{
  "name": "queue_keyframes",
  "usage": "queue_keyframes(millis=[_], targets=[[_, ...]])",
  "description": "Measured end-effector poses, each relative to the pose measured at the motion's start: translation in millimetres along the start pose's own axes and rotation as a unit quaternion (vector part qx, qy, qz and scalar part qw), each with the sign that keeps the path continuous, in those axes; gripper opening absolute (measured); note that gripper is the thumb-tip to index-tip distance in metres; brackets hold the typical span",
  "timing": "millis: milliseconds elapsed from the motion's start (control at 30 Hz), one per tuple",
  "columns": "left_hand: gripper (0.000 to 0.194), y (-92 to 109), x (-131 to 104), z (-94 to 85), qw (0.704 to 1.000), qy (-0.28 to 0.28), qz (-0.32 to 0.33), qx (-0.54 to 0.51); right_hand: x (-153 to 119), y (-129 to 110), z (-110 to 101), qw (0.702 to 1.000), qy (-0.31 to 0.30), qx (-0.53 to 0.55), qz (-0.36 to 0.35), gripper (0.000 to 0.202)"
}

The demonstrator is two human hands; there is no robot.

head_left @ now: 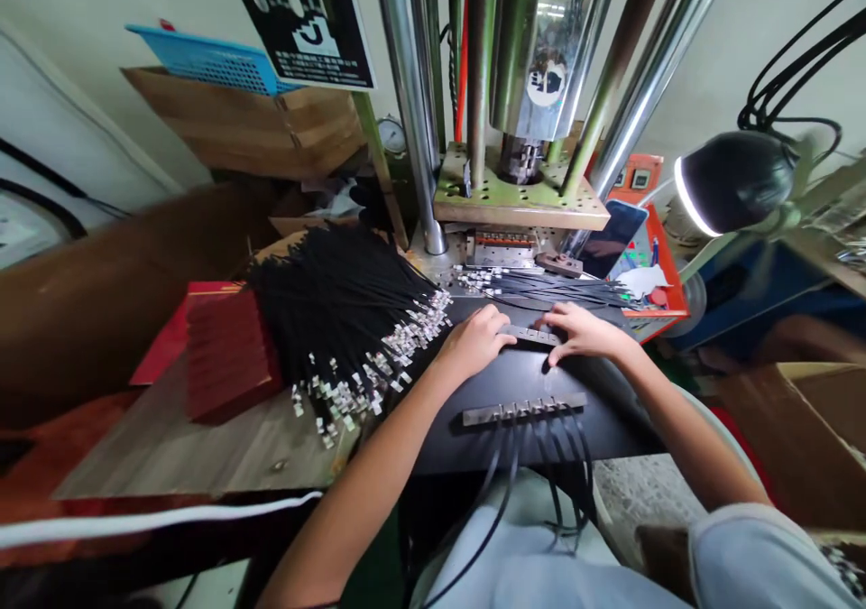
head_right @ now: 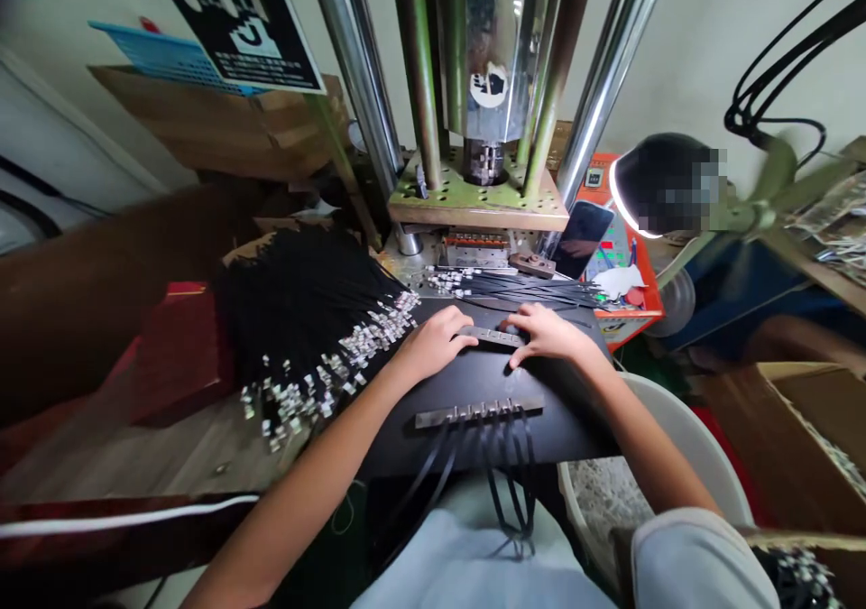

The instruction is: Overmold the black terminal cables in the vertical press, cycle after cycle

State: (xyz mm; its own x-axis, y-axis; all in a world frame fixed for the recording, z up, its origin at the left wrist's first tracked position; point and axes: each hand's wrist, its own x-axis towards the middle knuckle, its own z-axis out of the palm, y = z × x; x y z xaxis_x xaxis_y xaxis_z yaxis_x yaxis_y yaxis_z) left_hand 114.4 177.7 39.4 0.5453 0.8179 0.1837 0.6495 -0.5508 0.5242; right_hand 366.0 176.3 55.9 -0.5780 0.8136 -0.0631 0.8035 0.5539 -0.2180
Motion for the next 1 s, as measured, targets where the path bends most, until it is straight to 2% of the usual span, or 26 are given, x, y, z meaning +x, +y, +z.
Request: queue_keyframes(millis=[67, 133, 233, 300, 333, 400, 433, 467, 500, 533, 600, 633, 733, 800, 833, 900, 1000], targets=[[0.019, 0.9, 3.0, 8.7, 0.999, -0.027, -0.011, 0.035, 4.0, 15.2, -1.9, 0.999, 0.003, 0.016, 0.049, 0.074], [0.020, 4.3, 2.6, 8.1, 0.998, -0.043, -0.016, 0.042, 4.2, 23.6, -7.6, 0.996, 0.015, 0.047, 0.071, 0.063], [0.023, 13.3, -10.3, -13.4, 0.993, -0.053, -0.030, 0.103, -18.5, 15.0, -15.4, 0.993, 0.053, 0.103, 0.035, 0.035], [0.027, 19.5, -29.3, -35.6, 0.985, -0.062, -0.081, 0.138, -46.3, -4.4, -12.5, 0.988, 0.064, 0.142, 0.011, 0.029], [0.028, 22.3, -41.3, -46.0, 0.981, -0.087, -0.119, 0.126, -60.9, -16.8, -7.3, 0.986, 0.056, 0.159, -0.003, 0.028], [0.029, 27.5, -67.5, -59.2, 0.960, -0.204, -0.187, 0.034, -85.9, -42.4, 9.8, 0.986, 0.043, 0.159, -0.031, 0.025], [0.035, 30.0, -80.3, -60.4, 0.943, -0.259, -0.208, -0.012, -94.8, -53.9, 20.4, 0.988, 0.051, 0.137, -0.039, 0.024], [0.038, 32.6, -92.1, -57.9, 0.930, -0.289, -0.223, -0.040, -100.9, -63.7, 30.9, 0.991, 0.067, 0.105, -0.045, 0.024], [0.037, 35.3, -102.1, -52.0, 0.928, -0.285, -0.238, -0.043, -104.2, -70.8, 40.2, 0.993, 0.089, 0.067, -0.049, 0.025], [0.030, 37.8, -109.9, -43.8, 0.934, -0.252, -0.252, -0.025, -104.8, -75.0, 47.4, 0.992, 0.115, 0.030, -0.053, 0.026], [0.014, 41.6, -116.0, -25.1, 0.952, -0.149, -0.265, 0.042, -98.4, -73.0, 52.3, 0.984, 0.160, -0.032, -0.070, 0.026], [0.014, 42.7, -113.1, -17.1, 0.957, -0.100, -0.261, 0.074, -91.5, -66.9, 49.3, 0.979, 0.179, -0.060, -0.075, 0.025], [0.025, 42.6, -76.8, -6.4, 0.955, 0.034, -0.241, 0.171, -54.6, -32.4, 21.5, 0.974, 0.190, -0.120, -0.036, 0.026], [0.031, 38.6, -32.9, -10.4, 0.931, 0.117, -0.256, 0.233, -16.3, -2.5, -5.0, 0.978, 0.169, -0.117, 0.018, 0.028], [0.034, 34.7, -8.0, -14.6, 0.920, 0.137, -0.268, 0.253, 5.8, 12.3, -17.5, 0.981, 0.163, -0.100, 0.042, 0.029], [0.038, 21.8, 41.1, -24.7, 0.909, 0.147, -0.280, 0.272, 51.6, 38.3, -36.5, 0.981, 0.169, -0.044, 0.080, 0.032], [0.044, -7.5, 99.2, -38.1, 0.913, 0.085, -0.297, 0.265, 110.3, 64.1, -45.1, 0.975, 0.192, -0.002, 0.111, 0.040]])
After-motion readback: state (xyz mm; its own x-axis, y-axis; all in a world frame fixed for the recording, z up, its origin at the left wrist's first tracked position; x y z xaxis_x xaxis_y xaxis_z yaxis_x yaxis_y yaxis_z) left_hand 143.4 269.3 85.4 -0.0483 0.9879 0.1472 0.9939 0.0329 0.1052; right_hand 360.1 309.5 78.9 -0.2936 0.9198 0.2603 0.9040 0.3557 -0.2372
